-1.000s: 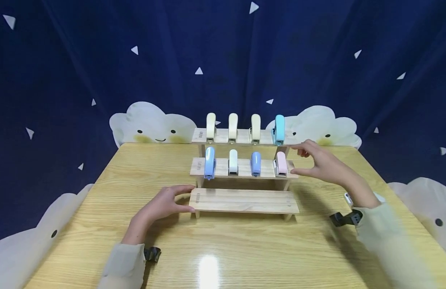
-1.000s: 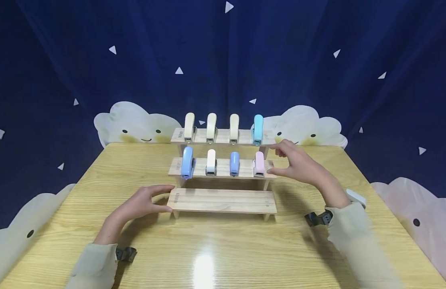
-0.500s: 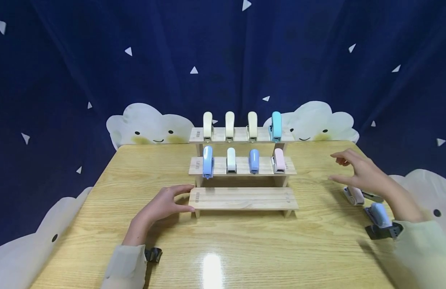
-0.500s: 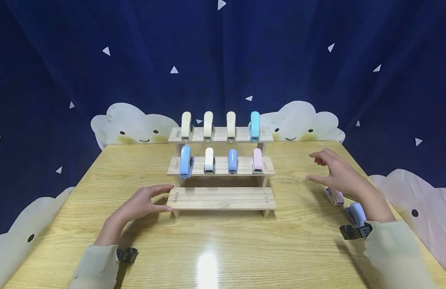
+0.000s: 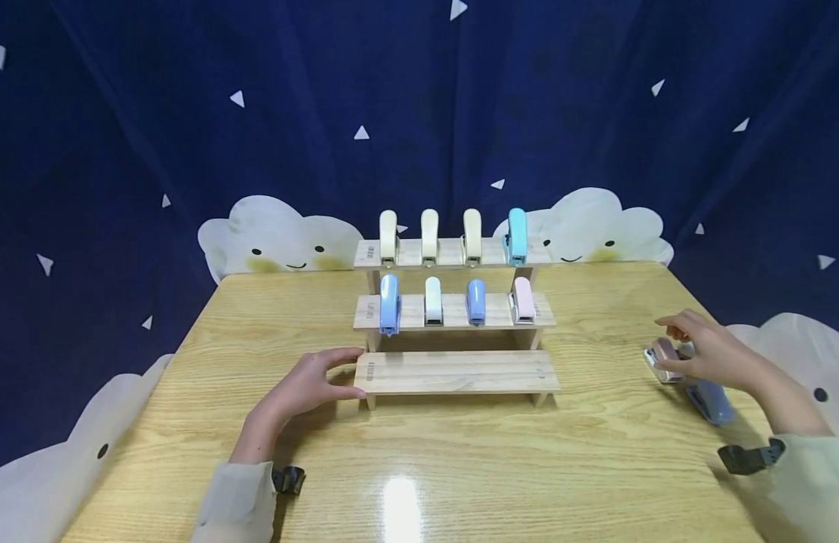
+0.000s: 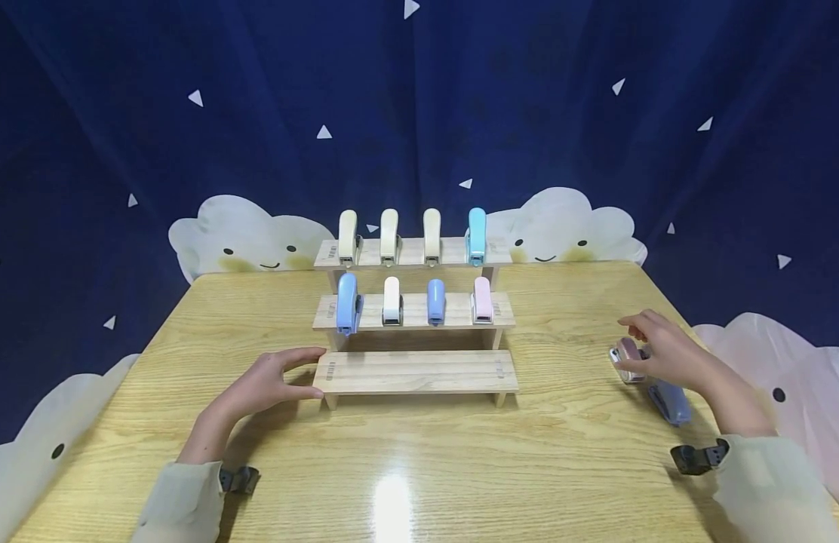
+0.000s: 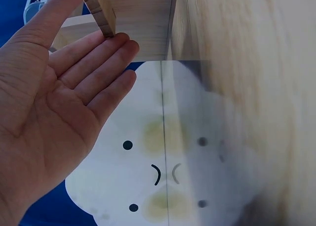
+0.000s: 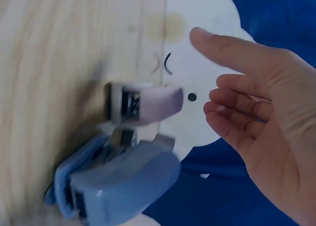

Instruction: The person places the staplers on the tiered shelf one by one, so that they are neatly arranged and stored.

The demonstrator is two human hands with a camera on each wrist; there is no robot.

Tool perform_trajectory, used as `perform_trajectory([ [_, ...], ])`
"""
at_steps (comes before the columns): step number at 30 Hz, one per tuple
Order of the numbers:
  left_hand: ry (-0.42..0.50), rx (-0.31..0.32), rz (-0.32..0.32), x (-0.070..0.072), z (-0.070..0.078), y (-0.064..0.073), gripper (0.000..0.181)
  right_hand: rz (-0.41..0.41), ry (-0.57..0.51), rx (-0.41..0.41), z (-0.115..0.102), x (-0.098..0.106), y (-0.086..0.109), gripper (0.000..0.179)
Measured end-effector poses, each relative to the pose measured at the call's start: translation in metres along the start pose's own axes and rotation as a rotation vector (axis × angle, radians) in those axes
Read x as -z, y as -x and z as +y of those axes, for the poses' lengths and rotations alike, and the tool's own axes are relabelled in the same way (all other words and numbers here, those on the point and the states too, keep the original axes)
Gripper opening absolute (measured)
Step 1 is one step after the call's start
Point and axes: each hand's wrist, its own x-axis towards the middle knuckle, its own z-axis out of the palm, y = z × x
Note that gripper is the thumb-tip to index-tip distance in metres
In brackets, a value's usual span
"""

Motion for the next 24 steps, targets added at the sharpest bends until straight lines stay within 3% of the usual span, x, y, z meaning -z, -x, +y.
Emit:
perform_trajectory([
  [8,0.000,0.003,0.000,0.000,0.000,0.001,0.075,-0.108,0.065,0.014,0.017,-0.011,0.006,0.070],
  [15,0.012,0.003,-0.010,0.001,-0.001,0.001,0.077,-0.205,0.033,-0.028,0.022,-0.017,0.006,0.069],
  [18,0.017,0.001,-0.013,0.001,-0.001,0.001,0.077,-0.160,0.041,-0.012,0.023,-0.019,0.008,0.068],
  [24,0.015,0.006,-0.011,0.000,-0.002,0.001,0.077,0.032,0.043,0.058,0.023,-0.024,0.011,0.066],
])
